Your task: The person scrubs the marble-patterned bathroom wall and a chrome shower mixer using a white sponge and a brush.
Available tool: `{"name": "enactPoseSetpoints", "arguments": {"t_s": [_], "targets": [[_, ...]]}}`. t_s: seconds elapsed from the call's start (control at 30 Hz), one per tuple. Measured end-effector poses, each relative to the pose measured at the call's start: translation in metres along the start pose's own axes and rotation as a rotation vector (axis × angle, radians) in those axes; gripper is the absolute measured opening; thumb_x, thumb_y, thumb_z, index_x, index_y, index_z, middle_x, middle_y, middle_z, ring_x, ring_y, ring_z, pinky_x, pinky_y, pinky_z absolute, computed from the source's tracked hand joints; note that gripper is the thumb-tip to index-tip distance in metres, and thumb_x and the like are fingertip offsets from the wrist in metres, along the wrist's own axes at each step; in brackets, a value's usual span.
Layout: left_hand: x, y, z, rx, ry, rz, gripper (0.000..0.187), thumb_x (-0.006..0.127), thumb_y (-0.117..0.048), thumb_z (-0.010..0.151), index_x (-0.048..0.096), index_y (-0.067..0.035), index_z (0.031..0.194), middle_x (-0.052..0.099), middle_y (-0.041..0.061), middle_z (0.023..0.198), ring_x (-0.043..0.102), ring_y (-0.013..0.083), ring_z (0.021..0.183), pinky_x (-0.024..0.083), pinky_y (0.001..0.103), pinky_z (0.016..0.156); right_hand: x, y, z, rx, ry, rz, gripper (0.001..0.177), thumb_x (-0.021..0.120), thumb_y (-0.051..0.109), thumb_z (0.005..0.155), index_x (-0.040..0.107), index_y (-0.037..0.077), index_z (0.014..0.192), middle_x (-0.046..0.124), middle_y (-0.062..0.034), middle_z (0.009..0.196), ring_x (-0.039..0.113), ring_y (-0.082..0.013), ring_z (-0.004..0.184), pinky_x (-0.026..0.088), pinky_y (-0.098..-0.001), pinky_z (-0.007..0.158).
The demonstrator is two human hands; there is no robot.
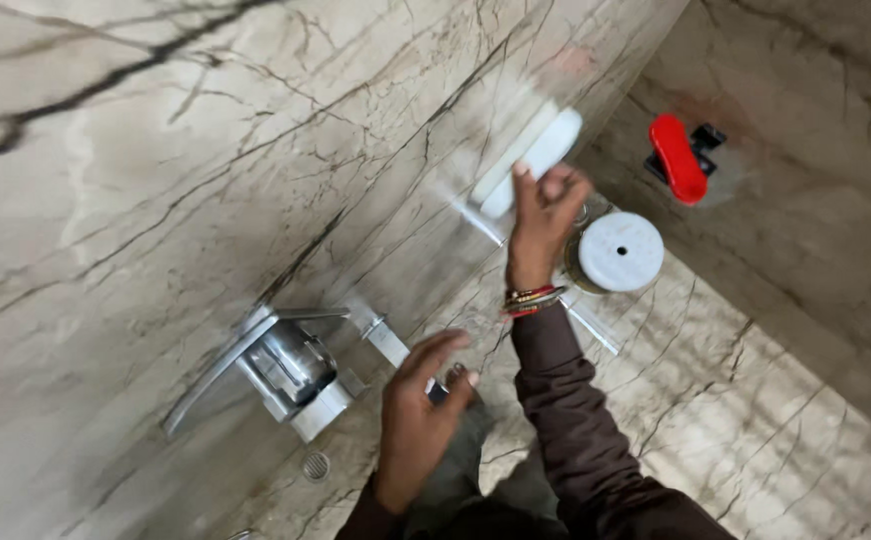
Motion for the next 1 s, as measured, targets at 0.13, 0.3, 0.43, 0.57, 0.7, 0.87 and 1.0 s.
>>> {"name": "enactPoseSetpoints", "arguments": {"t_s": [0.13, 0.3, 0.43, 0.57, 0.7, 0.87, 1.0], "targets": [[0.01, 0.018, 0.013, 0.059, -0.193, -0.026, 0.043, 0.074, -0.005, 0.088, 0.067, -0.007, 0.131, 0.068, 0.01, 0.132, 0.066, 0.0207, 0.118, 0.053, 0.033, 0.094, 0.016, 0.076, 0.007, -0.311, 0.237, 0.034, 0.053, 0.073, 0.016, 0.105, 0.036, 0.006, 0.142, 0.062, -0.0058, 0.128, 0.062, -0.0119, 0.119, 0.051, -0.0256, 0.106], [0.02, 0.019, 0.029, 0.074, -0.405, -0.004, 0.044, 0.074, -0.01, 0.092, 0.063, -0.006, 0.135, 0.062, 0.012, 0.141, 0.061, 0.0216, 0.124, 0.053, 0.034, 0.095, -0.011, 0.018, -0.013, 0.295, 0.162, -0.397, 0.063, 0.076, 0.029, 0.091, 0.046, 0.002, 0.14, 0.061, -0.0131, 0.103, 0.065, -0.0232, 0.081, 0.055, -0.0318, 0.064], [0.026, 0.009, 0.039, -0.013, -0.509, -0.101, 0.043, 0.072, -0.012, 0.092, 0.064, -0.007, 0.134, 0.062, 0.012, 0.139, 0.062, 0.0213, 0.124, 0.055, 0.035, 0.094, -0.018, 0.018, 0.028, 0.518, 0.255, -0.068, 0.06, 0.078, 0.028, 0.086, 0.047, -0.002, 0.129, 0.066, -0.0084, 0.103, 0.07, -0.018, 0.087, 0.063, -0.0351, 0.059], [0.033, -0.001, 0.061, -0.043, -0.506, -0.161, 0.044, 0.072, -0.012, 0.092, 0.064, -0.007, 0.135, 0.063, 0.011, 0.138, 0.063, 0.0199, 0.125, 0.056, 0.033, 0.094, -0.003, 0.1, 0.082, 0.155, 0.241, -0.01, 0.056, 0.076, 0.028, 0.091, 0.048, -0.001, 0.13, 0.067, -0.0071, 0.103, 0.066, -0.0168, 0.084, 0.056, -0.0312, 0.058], [0.047, -0.026, 0.094, 0.099, -0.452, -0.153, 0.042, 0.074, -0.013, 0.092, 0.066, -0.005, 0.133, 0.069, 0.011, 0.13, 0.066, 0.0203, 0.12, 0.055, 0.032, 0.094, 0.012, 0.132, 0.08, -0.241, 0.279, -0.2, 0.056, 0.074, 0.03, 0.101, 0.045, -0.003, 0.136, 0.068, -0.0073, 0.11, 0.067, -0.0134, 0.097, 0.056, -0.0264, 0.08], [0.038, -0.047, 0.121, 0.059, -0.496, -0.178, 0.027, 0.075, -0.017, 0.094, 0.078, -0.004, 0.117, 0.081, 0.007, 0.11, 0.075, 0.0147, 0.103, 0.058, 0.028, 0.091, -0.003, 0.066, 0.058, 0.059, 0.204, -0.396, 0.053, 0.073, 0.033, 0.098, 0.047, -0.001, 0.129, 0.058, -0.0075, 0.088, 0.055, -0.0124, 0.073, 0.049, -0.0279, 0.061], [0.033, -0.047, 0.125, 0.071, -0.468, -0.202, 0.027, 0.077, -0.018, 0.092, 0.078, -0.002, 0.114, 0.081, 0.009, 0.107, 0.075, 0.0144, 0.098, 0.058, 0.028, 0.09, -0.005, 0.079, 0.083, 0.233, 0.22, -0.171, 0.051, 0.071, 0.034, 0.095, 0.05, -0.001, 0.126, 0.06, -0.0034, 0.085, 0.06, -0.0111, 0.069, 0.052, -0.0273, 0.055]]}}
Point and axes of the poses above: each hand's wrist, its own z-axis towards the middle knuckle, its own x-axis out of the palm, y = z × x, the point moved 3 cm from there along z, towards the middle knuckle
